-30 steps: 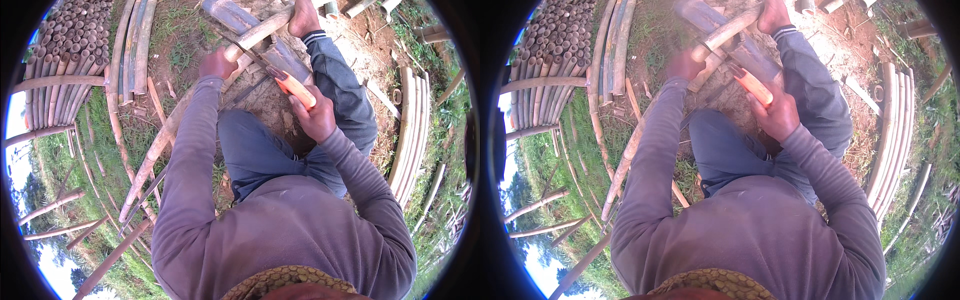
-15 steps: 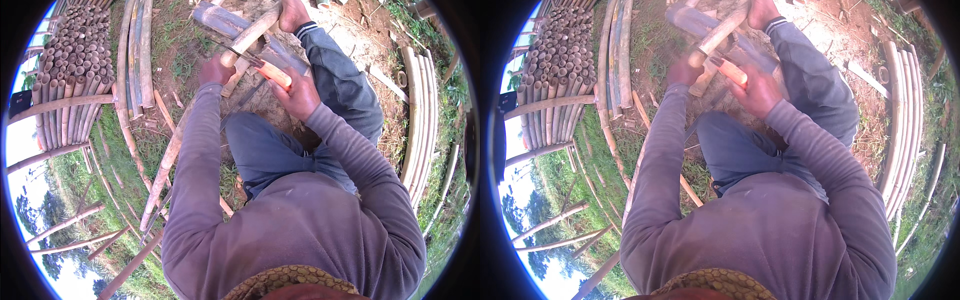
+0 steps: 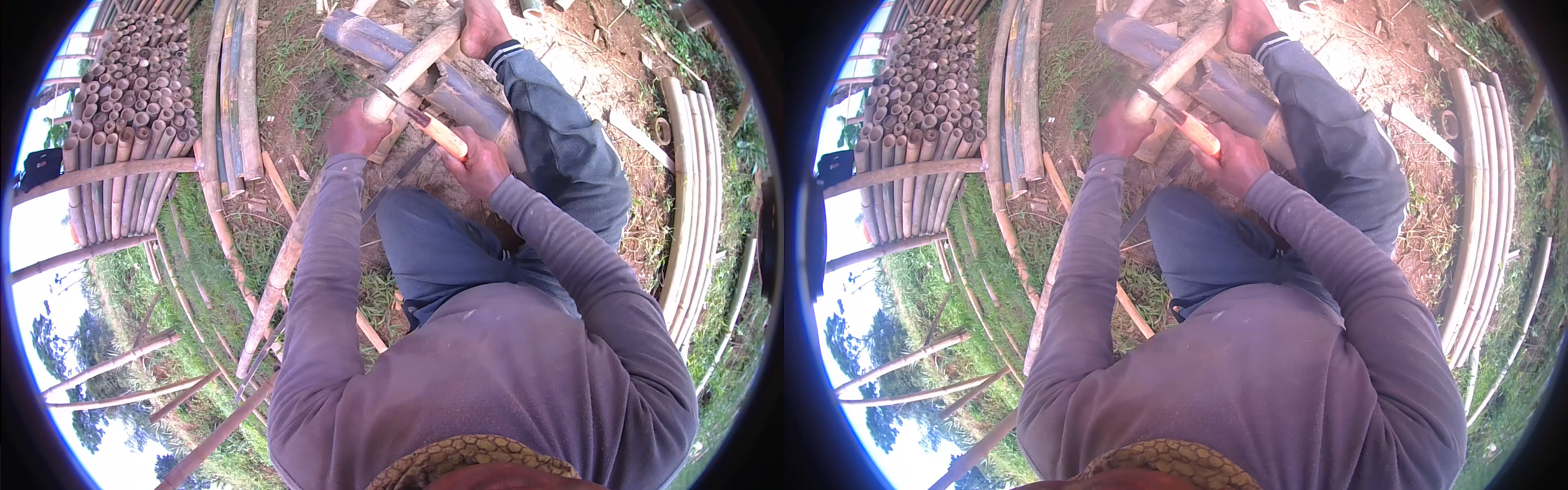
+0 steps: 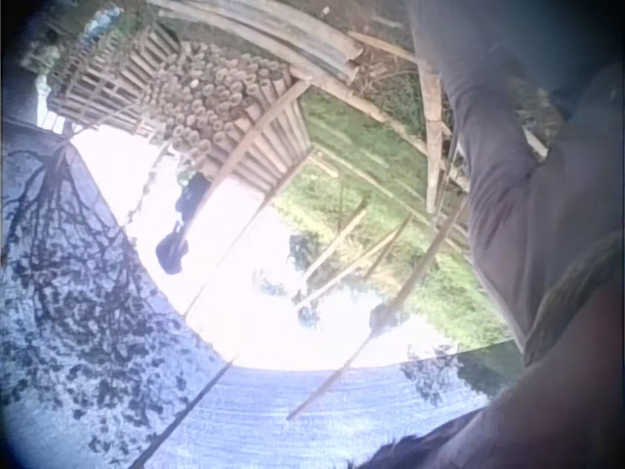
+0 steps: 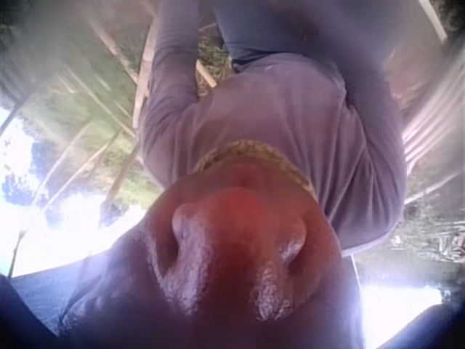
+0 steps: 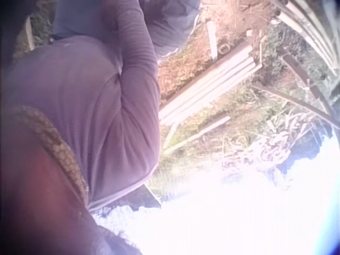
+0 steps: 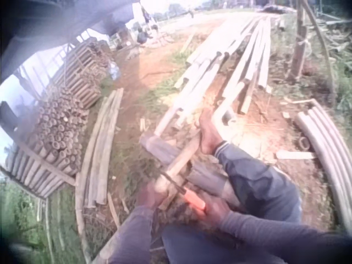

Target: The person sits on the ground and uses a hand saw to cut long bamboo poles into shorter sections. They position each pole on a makeshift support, saw through it, and then move the cut pieces aside.

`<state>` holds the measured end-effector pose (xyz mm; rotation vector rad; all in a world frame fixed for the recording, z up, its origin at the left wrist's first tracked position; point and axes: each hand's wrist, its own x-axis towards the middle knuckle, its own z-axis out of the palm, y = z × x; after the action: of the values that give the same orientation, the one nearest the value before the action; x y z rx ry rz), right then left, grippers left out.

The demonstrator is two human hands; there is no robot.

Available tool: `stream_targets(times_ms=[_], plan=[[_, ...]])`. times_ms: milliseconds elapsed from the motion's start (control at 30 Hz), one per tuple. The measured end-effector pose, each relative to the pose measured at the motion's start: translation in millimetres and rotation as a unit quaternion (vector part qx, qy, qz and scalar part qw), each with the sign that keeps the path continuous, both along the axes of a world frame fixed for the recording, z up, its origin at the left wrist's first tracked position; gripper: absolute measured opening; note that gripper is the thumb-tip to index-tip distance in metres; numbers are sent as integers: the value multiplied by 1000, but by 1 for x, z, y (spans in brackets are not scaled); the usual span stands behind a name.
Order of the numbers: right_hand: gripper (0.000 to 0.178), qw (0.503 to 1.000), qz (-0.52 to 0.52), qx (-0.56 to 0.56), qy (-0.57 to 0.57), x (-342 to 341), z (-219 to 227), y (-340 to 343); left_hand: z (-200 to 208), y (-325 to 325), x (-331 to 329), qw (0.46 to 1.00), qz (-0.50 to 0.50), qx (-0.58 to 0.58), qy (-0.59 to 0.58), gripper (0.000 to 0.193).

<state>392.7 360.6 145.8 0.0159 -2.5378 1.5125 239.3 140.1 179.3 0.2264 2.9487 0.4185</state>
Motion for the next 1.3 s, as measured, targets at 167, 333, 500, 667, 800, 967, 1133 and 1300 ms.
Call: stream_targets(times_ms=[167, 333, 500, 667, 800, 967, 1133, 1300], plan=[[67, 991, -20, 134, -22, 67, -12, 34, 55, 27, 46, 990, -23, 139, -12, 80], [50, 912, -19, -390, -124, 18, 55, 19, 73, 79, 120, 964, -91, 234, -83, 94], [37, 869, -52, -466, -160, 3, 59, 60, 81, 35, 157, 930, -68, 332, 146, 94], [43, 896, -145, -415, -64, -43, 113, 169, 46, -141, 250, 844, 307, 55, 436, 89], [56, 887, -250, -388, -20, -72, 109, 301, -14, -262, 351, 851, 414, -39, 322, 97], [66, 894, -314, -319, -34, -68, 151, 373, 25, -252, 349, 974, 144, -67, 164, 101], [111, 801, -212, -557, 46, -42, 177, 230, 46, -255, 281, 974, 58, -77, 204, 78], [97, 813, 193, -533, -132, 40, 108, -18, 131, -76, 187, 958, -23, 47, 283, 77]])
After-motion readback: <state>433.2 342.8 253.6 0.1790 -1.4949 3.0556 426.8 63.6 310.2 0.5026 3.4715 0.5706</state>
